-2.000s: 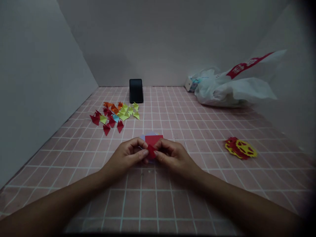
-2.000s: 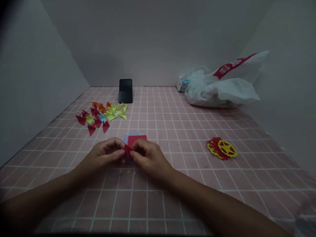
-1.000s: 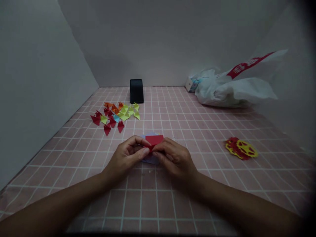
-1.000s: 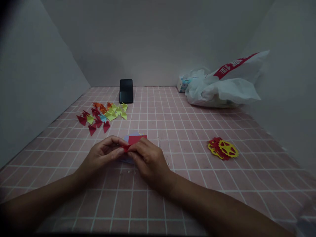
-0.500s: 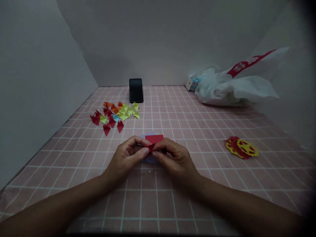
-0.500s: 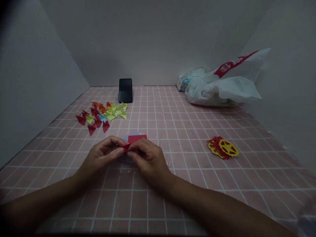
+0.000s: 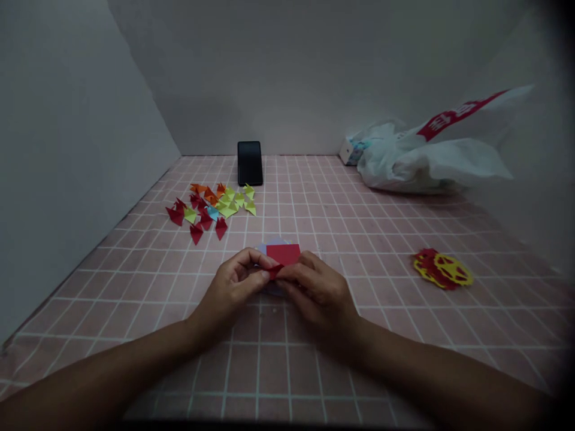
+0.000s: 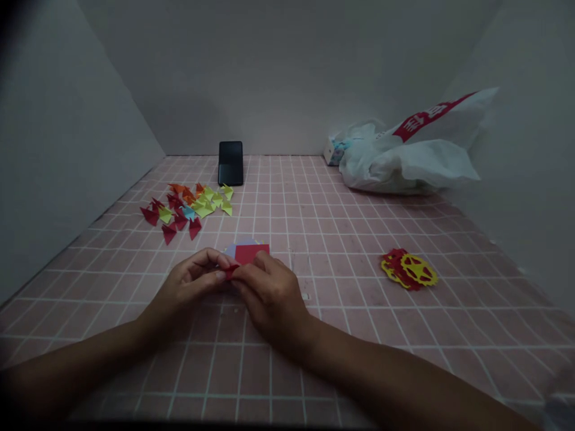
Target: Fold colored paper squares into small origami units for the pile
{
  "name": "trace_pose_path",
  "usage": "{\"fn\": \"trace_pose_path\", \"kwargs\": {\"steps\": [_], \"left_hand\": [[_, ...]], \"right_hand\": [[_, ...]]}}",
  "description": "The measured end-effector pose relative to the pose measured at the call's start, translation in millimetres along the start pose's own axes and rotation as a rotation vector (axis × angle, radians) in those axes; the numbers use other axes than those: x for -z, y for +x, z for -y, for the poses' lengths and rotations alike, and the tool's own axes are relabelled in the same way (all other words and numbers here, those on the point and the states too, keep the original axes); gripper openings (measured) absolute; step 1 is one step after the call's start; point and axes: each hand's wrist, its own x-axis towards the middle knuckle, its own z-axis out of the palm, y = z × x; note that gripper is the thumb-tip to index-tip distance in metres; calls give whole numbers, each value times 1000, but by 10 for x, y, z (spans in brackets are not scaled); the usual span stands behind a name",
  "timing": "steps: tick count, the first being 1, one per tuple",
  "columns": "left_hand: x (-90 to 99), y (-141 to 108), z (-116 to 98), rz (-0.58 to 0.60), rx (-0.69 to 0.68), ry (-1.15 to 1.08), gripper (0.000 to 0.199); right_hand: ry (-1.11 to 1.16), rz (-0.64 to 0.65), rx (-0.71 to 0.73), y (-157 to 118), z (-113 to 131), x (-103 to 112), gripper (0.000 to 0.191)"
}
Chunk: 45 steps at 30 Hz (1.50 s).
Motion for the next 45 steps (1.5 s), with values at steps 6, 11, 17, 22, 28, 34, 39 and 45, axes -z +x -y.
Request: {"fn": "trace_pose_path", "kwargs": {"steps": [6, 11, 17, 22, 28, 34, 39, 45], "left_hand": [[-6, -15, 55, 32, -8, -74, 17], [-47, -15, 59, -11, -29, -90, 17], [-63, -6, 66, -34, -71, -73, 17], [-63, -3, 67, -58, -87, -26, 13], [-68, -11, 54, -71, -72, -11, 12], [-72, -10, 34, -65, -40, -9, 14], [-82, -11, 15, -22, -28, -23, 13], [-64, 6, 36, -27, -13, -16, 17]], "right_hand": [[170, -63, -128, 40, 26, 14, 16], [345, -84, -371, 19, 32, -8, 10], [463, -92, -476, 8, 26, -36, 7], [387, -63, -440, 13, 33, -18, 10], [354, -52, -476, 12, 30, -23, 10], [315, -20, -504, 28, 42, -37, 12], [420, -37, -515, 45, 27, -49, 14], [448, 5, -556, 36, -5, -35, 8]]}}
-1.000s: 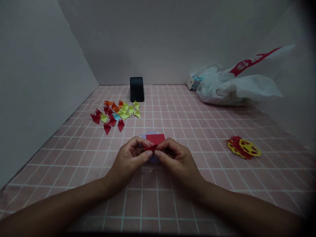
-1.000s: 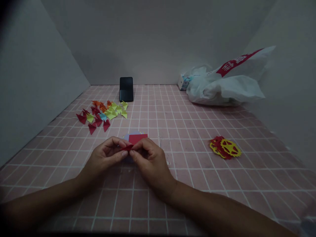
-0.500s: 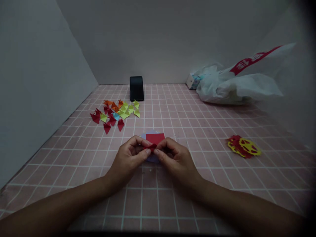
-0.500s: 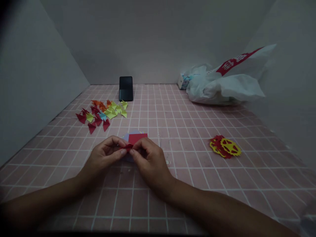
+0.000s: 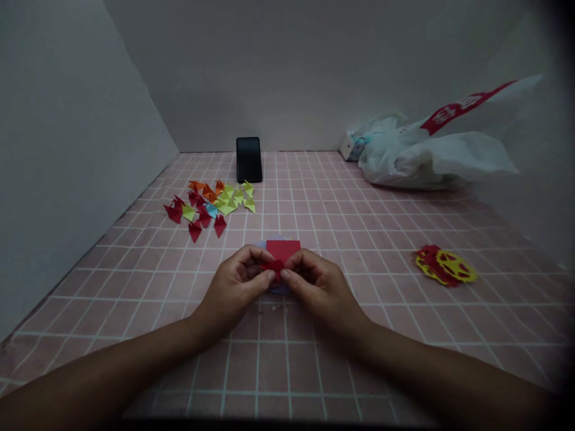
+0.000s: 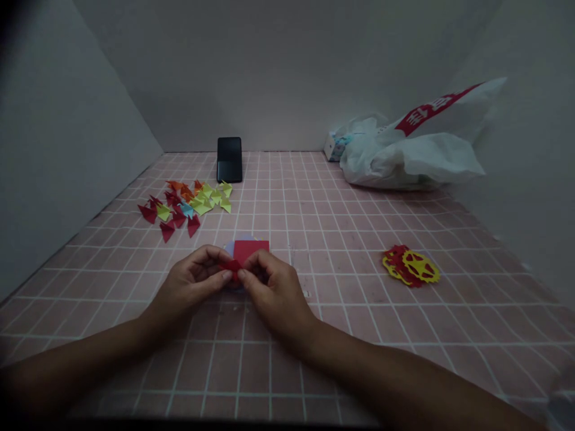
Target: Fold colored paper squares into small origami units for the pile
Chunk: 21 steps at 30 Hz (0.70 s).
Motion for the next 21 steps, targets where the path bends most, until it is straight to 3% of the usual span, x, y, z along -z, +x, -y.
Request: {"fn": "trace_pose_path", "kwargs": {"steps": [21], "left_hand": [[18, 24, 13, 6, 8, -13, 22]], "right_hand": [[72, 36, -44, 24, -7, 16, 14]]}}
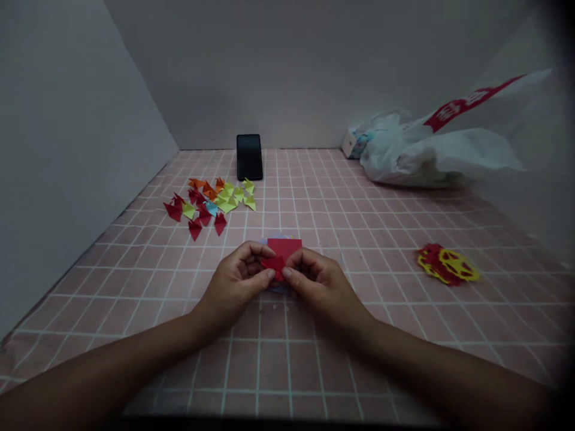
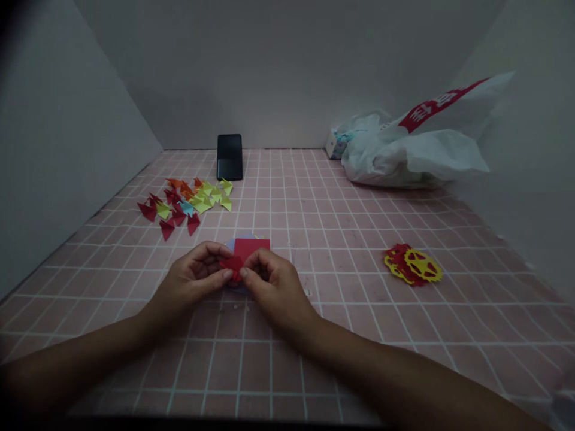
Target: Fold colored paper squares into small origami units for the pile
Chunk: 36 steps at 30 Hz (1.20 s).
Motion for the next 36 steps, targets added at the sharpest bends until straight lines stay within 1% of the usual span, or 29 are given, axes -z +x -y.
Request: {"fn": "trace_pose_path", "kwargs": {"steps": [6, 13, 16, 23, 26, 30, 33, 36], "left_hand": [[-5, -13, 11, -6, -46, 66, 21], [58, -8, 14, 56, -1, 33, 21], [62, -8, 5, 52, 0, 10, 21], [31, 8, -14, 17, 7, -7, 21], [20, 12, -10, 4, -7, -16, 20], [4, -4, -14, 5, 11, -18, 23], [-9, -20, -26, -9, 22, 8, 22], [-18, -27, -26, -3, 33, 28, 24]], "right_hand": [[-16, 21, -24, 5, -6, -16, 12], [63, 3, -99, 46, 11, 18, 15], [107, 3, -114, 62, 4, 28, 16], [72, -2, -76, 45, -34, 12, 17], [49, -6, -71, 40, -27, 9, 16], [7, 14, -66, 36, 1, 6, 15], [-62, 24, -37, 17, 21, -5, 12], [-155, -3, 23, -11, 33, -18, 6]]}}
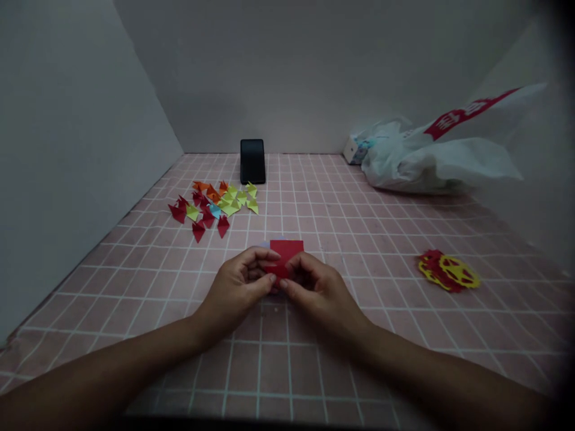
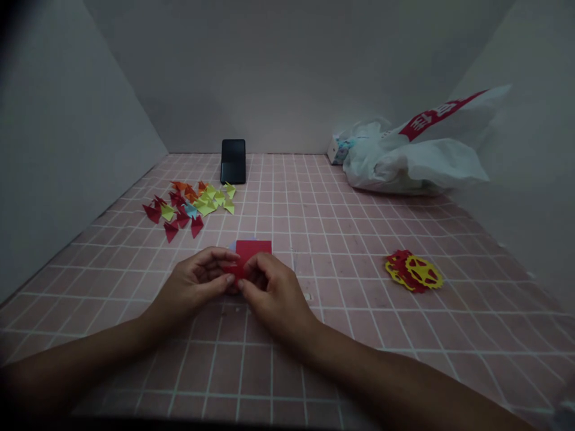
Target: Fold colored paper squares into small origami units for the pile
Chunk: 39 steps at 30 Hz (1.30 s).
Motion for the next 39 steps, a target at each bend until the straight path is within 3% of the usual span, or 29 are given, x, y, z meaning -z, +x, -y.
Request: {"fn": "trace_pose_path", "kwargs": {"steps": [9, 18, 27, 39], "left_hand": [[16, -15, -10, 106, 41, -61, 23], [43, -7, -23, 110, 45, -82, 25], [67, -18, -31, 123, 38, -47, 20], [85, 18, 3, 89, 123, -133, 21]], "right_hand": [[46, -3, 111, -27, -2, 8, 5], [-40, 8, 222, -30, -25, 26, 12], [-230, 45, 480, 7, -40, 72, 18], [-237, 90, 558, 35, -39, 82, 20]]}}
